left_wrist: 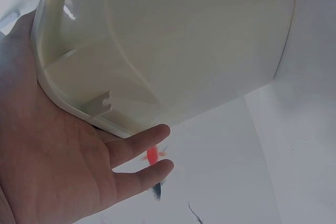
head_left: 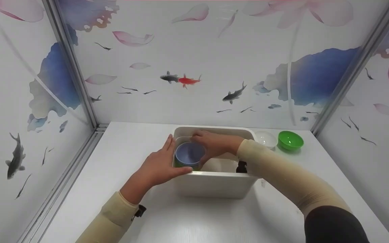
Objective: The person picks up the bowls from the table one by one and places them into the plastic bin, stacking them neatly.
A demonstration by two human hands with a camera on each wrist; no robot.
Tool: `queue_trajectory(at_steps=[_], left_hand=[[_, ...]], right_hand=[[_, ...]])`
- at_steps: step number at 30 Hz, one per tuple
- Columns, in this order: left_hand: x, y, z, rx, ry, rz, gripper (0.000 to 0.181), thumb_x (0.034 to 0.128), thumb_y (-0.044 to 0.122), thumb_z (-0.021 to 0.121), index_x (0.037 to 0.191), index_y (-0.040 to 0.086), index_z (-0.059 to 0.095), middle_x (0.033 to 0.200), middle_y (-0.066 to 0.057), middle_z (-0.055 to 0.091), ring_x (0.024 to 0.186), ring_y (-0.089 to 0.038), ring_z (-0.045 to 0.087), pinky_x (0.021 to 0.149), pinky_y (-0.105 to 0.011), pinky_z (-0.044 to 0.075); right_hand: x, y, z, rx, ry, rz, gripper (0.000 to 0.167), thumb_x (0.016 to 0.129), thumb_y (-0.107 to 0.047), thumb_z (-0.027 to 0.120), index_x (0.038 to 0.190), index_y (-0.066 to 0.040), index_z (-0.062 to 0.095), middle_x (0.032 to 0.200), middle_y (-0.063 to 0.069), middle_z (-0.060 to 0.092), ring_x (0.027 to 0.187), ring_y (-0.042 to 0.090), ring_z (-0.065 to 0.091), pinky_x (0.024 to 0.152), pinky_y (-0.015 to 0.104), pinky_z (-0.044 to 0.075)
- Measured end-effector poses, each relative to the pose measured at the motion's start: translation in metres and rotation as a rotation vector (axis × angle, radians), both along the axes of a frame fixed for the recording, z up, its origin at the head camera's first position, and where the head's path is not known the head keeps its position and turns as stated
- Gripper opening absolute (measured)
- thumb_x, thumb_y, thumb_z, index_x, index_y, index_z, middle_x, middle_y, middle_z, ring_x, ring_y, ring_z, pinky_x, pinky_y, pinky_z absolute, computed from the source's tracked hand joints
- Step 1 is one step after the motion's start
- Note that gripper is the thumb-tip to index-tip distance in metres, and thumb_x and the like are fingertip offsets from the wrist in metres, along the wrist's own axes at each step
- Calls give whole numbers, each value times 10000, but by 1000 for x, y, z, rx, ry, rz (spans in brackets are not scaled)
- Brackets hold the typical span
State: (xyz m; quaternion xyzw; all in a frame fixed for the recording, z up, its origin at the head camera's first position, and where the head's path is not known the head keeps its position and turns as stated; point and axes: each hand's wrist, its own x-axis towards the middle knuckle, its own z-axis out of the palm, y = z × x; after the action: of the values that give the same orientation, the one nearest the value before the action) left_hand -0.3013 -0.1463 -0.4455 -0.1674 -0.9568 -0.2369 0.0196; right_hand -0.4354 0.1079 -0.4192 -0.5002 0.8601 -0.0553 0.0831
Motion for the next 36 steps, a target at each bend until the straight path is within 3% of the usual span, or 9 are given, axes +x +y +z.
queue_trajectory(at_steps=[9, 16, 22, 26, 36], left_hand=[[1, 0, 3, -9, -10, 1, 1360, 857, 931, 638, 1768, 36, 170, 1849, -148, 92, 1407, -460, 608, 1144, -595, 503], [1, 1, 3, -2, -33, 12, 1374, 846, 930, 651, 1770, 38, 161, 1852, -139, 90, 1443, -467, 575, 1162, -610, 484], [1, 1, 1, -4, -24, 16, 1375, 838, 930, 661, 1772, 50, 168, 1853, -132, 94, 1411, -460, 602, 1154, -607, 492], [0, 0, -1, -4, -12, 11, 1362, 849, 917, 665, 1769, 41, 177, 1851, -140, 103, 1366, -453, 635, 1126, -599, 516], [0, 1, 1, -4, 0, 0, 1325, 875, 884, 669, 1767, 35, 180, 1851, -141, 102, 1382, -461, 622, 1124, -604, 514]], right_hand=[[6, 25, 33, -42, -23, -89, 1011, 859, -444, 969, 1623, 14, 489, 1542, 212, 527, 1434, 346, 530, 1217, 504, 439], [16, 56, 51, -126, -71, -154, 839, 924, -374, 926, 1588, -30, 546, 1525, 212, 565, 1425, 385, 551, 1213, 548, 437], [22, 91, 50, -272, -36, -163, 637, 977, -344, 878, 1502, -76, 637, 1432, 132, 639, 1357, 390, 608, 1179, 539, 470], [25, 120, 48, -398, 27, -161, 545, 995, -284, 866, 1445, -48, 668, 1357, 111, 670, 1284, 375, 649, 1124, 575, 507], [38, 186, 33, -599, 33, -236, 455, 1001, -113, 842, 1422, -47, 682, 1357, 74, 694, 1273, 304, 661, 1054, 583, 552]])
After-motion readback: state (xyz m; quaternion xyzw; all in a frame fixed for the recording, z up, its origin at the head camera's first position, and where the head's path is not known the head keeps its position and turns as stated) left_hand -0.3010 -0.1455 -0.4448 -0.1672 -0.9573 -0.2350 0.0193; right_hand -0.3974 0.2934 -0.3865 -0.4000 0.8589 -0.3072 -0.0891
